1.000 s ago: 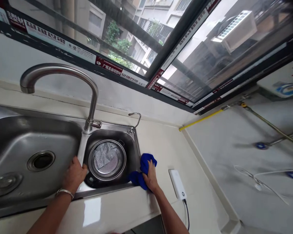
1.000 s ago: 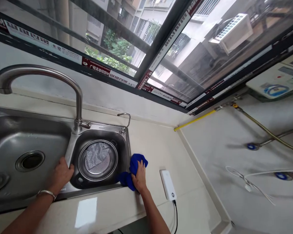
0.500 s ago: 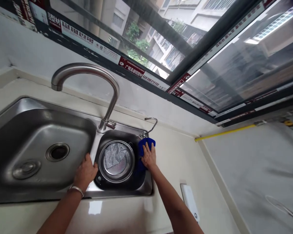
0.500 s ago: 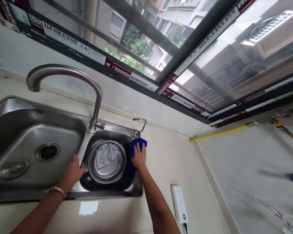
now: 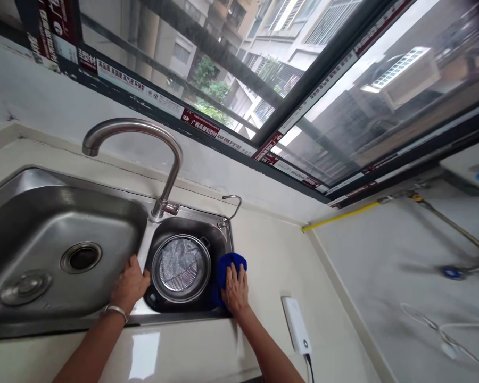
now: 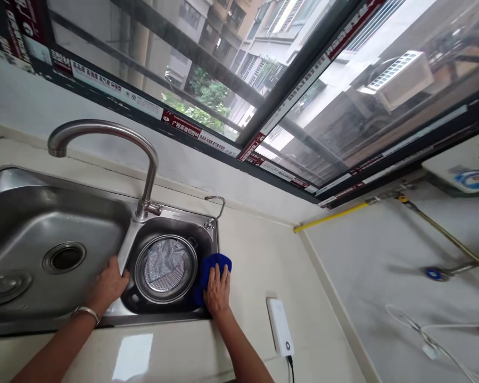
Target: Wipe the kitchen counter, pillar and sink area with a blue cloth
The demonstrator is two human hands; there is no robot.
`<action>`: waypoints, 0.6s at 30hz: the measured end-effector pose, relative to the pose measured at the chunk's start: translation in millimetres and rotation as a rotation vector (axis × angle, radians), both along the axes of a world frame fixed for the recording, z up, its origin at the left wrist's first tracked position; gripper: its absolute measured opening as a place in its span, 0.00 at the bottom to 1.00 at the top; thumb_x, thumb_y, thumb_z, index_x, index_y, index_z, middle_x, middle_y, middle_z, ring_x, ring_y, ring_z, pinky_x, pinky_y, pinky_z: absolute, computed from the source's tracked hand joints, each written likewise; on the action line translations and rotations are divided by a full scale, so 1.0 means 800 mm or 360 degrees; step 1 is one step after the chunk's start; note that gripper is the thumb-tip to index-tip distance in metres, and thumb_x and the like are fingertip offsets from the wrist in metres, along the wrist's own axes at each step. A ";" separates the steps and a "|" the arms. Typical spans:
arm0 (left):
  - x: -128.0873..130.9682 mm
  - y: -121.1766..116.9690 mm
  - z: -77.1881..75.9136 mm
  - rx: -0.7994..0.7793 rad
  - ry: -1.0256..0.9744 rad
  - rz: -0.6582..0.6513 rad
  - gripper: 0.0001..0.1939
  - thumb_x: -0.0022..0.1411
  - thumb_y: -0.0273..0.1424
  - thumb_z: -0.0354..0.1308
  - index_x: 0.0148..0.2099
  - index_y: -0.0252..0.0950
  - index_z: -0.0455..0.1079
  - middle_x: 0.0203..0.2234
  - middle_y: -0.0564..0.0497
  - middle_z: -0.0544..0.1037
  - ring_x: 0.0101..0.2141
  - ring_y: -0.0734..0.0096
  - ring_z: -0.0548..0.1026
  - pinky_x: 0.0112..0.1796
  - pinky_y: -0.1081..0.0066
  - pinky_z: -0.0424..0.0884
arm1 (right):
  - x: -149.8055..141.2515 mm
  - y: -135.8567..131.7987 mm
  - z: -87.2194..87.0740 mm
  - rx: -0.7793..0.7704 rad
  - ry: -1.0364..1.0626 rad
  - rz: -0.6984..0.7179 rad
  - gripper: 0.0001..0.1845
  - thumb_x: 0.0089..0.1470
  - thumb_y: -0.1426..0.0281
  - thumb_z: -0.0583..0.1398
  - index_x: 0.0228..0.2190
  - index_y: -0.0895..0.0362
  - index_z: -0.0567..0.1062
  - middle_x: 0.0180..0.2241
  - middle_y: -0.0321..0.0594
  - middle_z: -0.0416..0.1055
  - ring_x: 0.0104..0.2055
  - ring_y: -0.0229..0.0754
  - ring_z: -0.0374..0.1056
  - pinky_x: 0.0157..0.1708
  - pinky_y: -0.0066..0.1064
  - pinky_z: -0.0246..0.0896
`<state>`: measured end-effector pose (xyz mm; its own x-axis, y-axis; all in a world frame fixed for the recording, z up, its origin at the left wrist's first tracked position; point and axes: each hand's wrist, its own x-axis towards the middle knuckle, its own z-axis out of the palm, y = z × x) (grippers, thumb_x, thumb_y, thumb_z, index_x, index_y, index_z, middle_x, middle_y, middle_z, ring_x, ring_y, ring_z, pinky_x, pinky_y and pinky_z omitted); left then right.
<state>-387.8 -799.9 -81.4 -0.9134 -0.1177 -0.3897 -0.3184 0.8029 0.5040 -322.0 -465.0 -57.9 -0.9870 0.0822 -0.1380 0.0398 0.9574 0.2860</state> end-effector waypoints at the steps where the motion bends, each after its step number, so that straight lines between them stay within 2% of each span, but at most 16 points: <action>1: 0.000 0.000 -0.001 -0.0003 0.0003 -0.0004 0.20 0.66 0.36 0.40 0.56 0.31 0.55 0.49 0.30 0.73 0.45 0.42 0.76 0.45 0.52 0.70 | 0.014 0.000 0.003 -0.0035 -0.0014 -0.0019 0.42 0.54 0.58 0.58 0.65 0.65 0.59 0.70 0.52 0.51 0.73 0.65 0.40 0.70 0.52 0.42; 5: 0.001 -0.001 0.005 0.0003 -0.0019 -0.0015 0.19 0.67 0.36 0.40 0.55 0.31 0.56 0.49 0.31 0.73 0.46 0.42 0.76 0.45 0.52 0.70 | 0.062 0.003 0.014 -0.0181 -0.0008 -0.0096 0.40 0.56 0.58 0.56 0.65 0.64 0.61 0.68 0.47 0.57 0.72 0.60 0.44 0.70 0.47 0.44; 9: 0.002 0.001 0.014 -0.0006 -0.0057 -0.0004 0.17 0.66 0.35 0.40 0.54 0.32 0.57 0.48 0.31 0.74 0.45 0.42 0.77 0.44 0.52 0.71 | 0.082 0.007 0.014 -0.0213 -0.0011 -0.0131 0.36 0.57 0.63 0.54 0.64 0.64 0.62 0.66 0.45 0.61 0.72 0.56 0.45 0.70 0.46 0.44; 13: 0.001 0.003 0.007 -0.0023 -0.0005 0.0009 0.17 0.66 0.35 0.41 0.54 0.32 0.57 0.47 0.31 0.75 0.44 0.43 0.77 0.43 0.53 0.71 | 0.063 0.013 0.010 -0.0157 -0.0052 -0.0091 0.39 0.56 0.64 0.54 0.66 0.63 0.58 0.69 0.41 0.55 0.73 0.60 0.39 0.70 0.48 0.42; 18: 0.002 0.004 -0.003 -0.0057 0.0058 0.0028 0.18 0.66 0.34 0.43 0.55 0.31 0.57 0.47 0.31 0.75 0.45 0.45 0.77 0.43 0.55 0.71 | 0.003 0.022 0.005 -0.0114 -0.0019 -0.0030 0.39 0.55 0.64 0.54 0.67 0.61 0.56 0.70 0.38 0.53 0.74 0.61 0.36 0.70 0.49 0.40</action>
